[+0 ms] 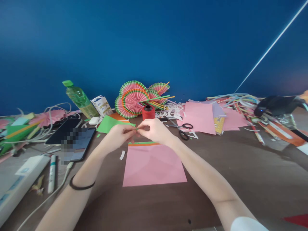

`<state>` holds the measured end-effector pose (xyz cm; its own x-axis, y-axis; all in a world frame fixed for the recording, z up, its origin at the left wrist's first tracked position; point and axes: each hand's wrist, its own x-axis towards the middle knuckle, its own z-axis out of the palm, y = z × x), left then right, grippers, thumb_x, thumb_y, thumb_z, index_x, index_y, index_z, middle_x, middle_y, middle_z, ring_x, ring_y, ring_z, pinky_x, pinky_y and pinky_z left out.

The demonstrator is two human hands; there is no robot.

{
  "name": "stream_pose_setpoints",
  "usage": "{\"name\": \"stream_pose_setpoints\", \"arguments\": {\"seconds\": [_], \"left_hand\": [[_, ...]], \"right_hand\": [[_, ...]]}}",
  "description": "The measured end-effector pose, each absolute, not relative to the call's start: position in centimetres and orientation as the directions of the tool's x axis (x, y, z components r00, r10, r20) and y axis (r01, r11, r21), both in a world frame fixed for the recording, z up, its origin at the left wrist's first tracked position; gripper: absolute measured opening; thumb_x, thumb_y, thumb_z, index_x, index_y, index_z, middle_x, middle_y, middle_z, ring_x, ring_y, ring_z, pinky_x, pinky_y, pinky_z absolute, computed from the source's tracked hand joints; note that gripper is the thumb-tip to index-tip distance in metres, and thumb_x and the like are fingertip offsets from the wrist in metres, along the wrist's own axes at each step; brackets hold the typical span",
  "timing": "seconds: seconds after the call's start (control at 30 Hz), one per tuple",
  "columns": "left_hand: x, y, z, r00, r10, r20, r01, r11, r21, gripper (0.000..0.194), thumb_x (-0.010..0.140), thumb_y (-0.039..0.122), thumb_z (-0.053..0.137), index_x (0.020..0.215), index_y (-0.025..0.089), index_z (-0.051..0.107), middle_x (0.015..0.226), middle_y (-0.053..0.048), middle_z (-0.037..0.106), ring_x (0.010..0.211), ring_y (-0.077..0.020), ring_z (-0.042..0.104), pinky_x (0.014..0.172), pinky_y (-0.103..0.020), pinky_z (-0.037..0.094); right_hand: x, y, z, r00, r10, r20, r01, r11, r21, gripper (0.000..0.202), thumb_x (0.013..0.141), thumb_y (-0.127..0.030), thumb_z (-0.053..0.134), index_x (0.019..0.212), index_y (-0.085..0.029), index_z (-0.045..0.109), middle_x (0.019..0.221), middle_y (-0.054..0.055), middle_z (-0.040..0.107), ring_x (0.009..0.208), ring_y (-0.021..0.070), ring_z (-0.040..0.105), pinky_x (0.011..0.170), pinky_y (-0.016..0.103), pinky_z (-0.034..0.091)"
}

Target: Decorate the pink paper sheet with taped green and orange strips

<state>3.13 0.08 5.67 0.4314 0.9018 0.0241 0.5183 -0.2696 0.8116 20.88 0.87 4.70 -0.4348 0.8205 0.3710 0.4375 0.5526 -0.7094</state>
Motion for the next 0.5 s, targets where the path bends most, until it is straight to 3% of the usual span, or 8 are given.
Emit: {"name": "stream_pose_setpoints", "arguments": {"seconds": [0.13,0.23,0.4,0.5], "left_hand": [[3.1,0.0,5.9,0.449,0.894,0.012,0.507,-0.265,0.82,0.023,0.079,0.023,0.046,0.089,0.017,0.065,0.077,-0.002,0.069,0.051,-0.0098,0.058,0.049,-0.02,0.044],[3.0,0.0,6.0,0.464,0.886,0.006,0.516,-0.275,0.811,0.021,0.079,0.025,0.045,0.082,0.017,0.065,0.075,-0.002,0.069,0.047,-0.0083,0.055,0.047,-0.019,0.042],[2.4,0.5,5.7,0.462,0.886,-0.032,0.53,-0.248,0.811,0.023,0.08,0.031,0.043,0.077,0.016,0.06,0.067,-0.001,0.065,0.042,-0.0075,0.048,0.044,-0.02,0.037],[1.9,0.8,5.6,0.435,0.9,-0.001,0.561,-0.27,0.783,0.026,0.081,0.034,0.041,0.069,0.017,0.058,0.06,0.001,0.059,0.043,-0.0078,0.044,0.044,-0.021,0.034]], "right_hand": [[20.9,1.0,4.6,-0.441,0.808,0.391,0.459,0.577,-0.675,0.014,0.076,-0.018,0.054,0.078,-0.017,0.067,0.077,0.002,0.068,0.069,0.0129,0.06,0.064,0.025,0.043],[21.4,1.3,4.8,-0.416,0.814,0.405,0.49,0.576,-0.654,0.014,0.076,-0.019,0.053,0.076,-0.017,0.066,0.075,0.002,0.067,0.067,0.0126,0.059,0.063,0.024,0.042],[24.3,2.9,5.4,-0.13,0.872,0.473,0.578,0.454,-0.678,0.017,0.076,-0.02,0.047,0.076,-0.016,0.064,0.075,0.003,0.067,0.066,0.0147,0.059,0.061,0.025,0.042],[26.5,4.4,5.0,-0.008,0.9,0.435,0.71,0.311,-0.632,0.018,0.073,-0.019,0.046,0.071,-0.016,0.064,0.072,0.005,0.067,0.065,0.0173,0.058,0.06,0.027,0.041]]}}
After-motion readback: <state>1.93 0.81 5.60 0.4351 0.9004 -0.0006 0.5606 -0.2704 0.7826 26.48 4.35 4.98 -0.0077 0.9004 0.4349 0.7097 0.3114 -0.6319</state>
